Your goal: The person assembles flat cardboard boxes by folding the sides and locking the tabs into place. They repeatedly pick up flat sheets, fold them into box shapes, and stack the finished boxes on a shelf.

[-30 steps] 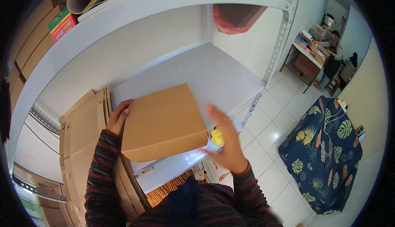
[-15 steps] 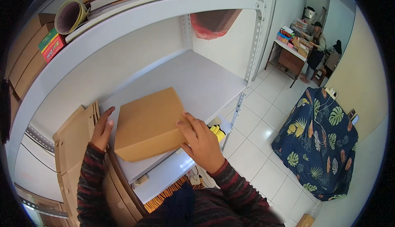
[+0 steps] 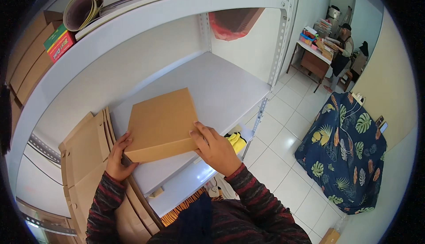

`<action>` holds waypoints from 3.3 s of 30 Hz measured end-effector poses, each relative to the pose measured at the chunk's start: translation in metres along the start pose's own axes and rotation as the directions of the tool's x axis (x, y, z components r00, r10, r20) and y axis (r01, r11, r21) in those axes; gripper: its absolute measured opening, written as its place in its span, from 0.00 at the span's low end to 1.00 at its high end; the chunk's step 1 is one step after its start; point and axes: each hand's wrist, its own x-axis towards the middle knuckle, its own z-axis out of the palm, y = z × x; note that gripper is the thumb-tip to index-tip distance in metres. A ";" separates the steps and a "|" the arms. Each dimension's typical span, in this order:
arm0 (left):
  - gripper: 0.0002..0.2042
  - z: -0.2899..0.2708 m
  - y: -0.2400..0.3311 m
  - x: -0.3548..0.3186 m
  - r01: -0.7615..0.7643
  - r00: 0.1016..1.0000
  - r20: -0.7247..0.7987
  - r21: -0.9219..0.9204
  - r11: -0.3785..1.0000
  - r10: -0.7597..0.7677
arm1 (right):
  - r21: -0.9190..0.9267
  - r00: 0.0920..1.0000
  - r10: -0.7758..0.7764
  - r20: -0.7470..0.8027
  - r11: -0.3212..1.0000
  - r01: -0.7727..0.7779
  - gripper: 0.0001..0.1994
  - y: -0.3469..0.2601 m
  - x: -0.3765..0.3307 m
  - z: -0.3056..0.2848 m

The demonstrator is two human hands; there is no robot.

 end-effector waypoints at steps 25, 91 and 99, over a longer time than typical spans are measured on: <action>0.02 0.028 -0.008 -0.018 0.457 0.747 -0.063 -0.675 0.579 -0.662 | 0.002 0.953 -0.183 -0.242 0.982 0.189 0.31 -0.044 0.058 0.051; 0.24 0.034 -0.005 -0.015 0.403 0.867 -0.065 -0.493 0.771 -0.494 | -0.041 0.997 -0.025 0.075 0.999 0.028 0.35 -0.042 0.037 0.019; 0.08 0.037 -0.007 -0.018 0.400 0.836 -0.140 -0.507 0.764 -0.531 | 0.056 0.958 -0.275 -0.075 0.958 0.280 0.29 -0.059 0.080 0.082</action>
